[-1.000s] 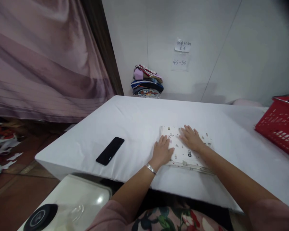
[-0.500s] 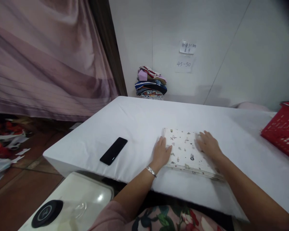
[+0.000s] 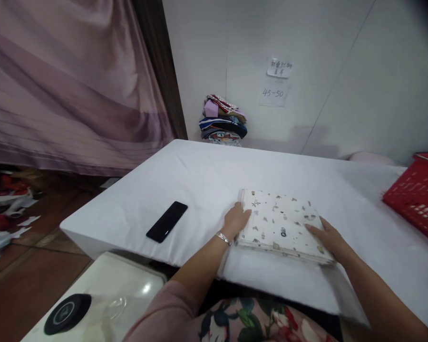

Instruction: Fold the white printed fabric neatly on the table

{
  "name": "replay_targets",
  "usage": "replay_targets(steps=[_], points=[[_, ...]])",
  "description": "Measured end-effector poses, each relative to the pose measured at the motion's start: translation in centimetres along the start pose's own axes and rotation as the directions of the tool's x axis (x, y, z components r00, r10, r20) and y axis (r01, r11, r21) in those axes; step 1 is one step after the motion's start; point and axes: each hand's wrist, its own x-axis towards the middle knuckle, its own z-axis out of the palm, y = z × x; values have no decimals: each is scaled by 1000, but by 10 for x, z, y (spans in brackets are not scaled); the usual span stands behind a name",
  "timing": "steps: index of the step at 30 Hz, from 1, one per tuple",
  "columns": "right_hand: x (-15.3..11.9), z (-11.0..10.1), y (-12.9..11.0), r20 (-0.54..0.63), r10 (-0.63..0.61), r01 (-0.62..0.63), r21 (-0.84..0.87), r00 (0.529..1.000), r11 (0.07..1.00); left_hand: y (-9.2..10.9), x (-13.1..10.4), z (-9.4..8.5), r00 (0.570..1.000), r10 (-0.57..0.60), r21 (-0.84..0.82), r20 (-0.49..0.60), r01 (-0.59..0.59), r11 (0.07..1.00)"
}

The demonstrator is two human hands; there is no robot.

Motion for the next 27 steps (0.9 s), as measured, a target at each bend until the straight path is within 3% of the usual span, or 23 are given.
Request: replay_targets(steps=[4, 10, 14, 19, 21, 24, 26, 27], points=[[9, 11, -18, 31, -1, -3, 139, 1000, 990, -2, 16, -16, 999, 22, -17, -41, -23, 1000], [34, 42, -45, -40, -43, 48, 126, 998, 991, -13, 45, -46, 986, -63, -1, -155, 64, 998], [40, 49, -46, 26, 69, -71, 81, 997, 994, -25, 45, -43, 986, -60, 39, -154, 66, 997], [26, 37, -34, 31, 109, -113, 201, 994, 973, -32, 35, -36, 980, -48, -17, -194, 46, 999], [13, 32, -24, 45, 146, -153, 296, 988, 943, -31, 25, -33, 965, 8, 4, -263, -7, 1000], [-9, 28, -9, 25, 160, -154, 449, 987, 880, -23, 0, -24, 901, 232, 169, -367, -181, 969], [-23, 26, -2, -16, 150, -122, 506, 988, 854, -12, -20, -13, 863, 377, 267, -337, -297, 917], [-28, 26, -1, -32, 146, -108, 520, 989, 847, -5, -29, -6, 846, 464, 302, -263, -384, 872]])
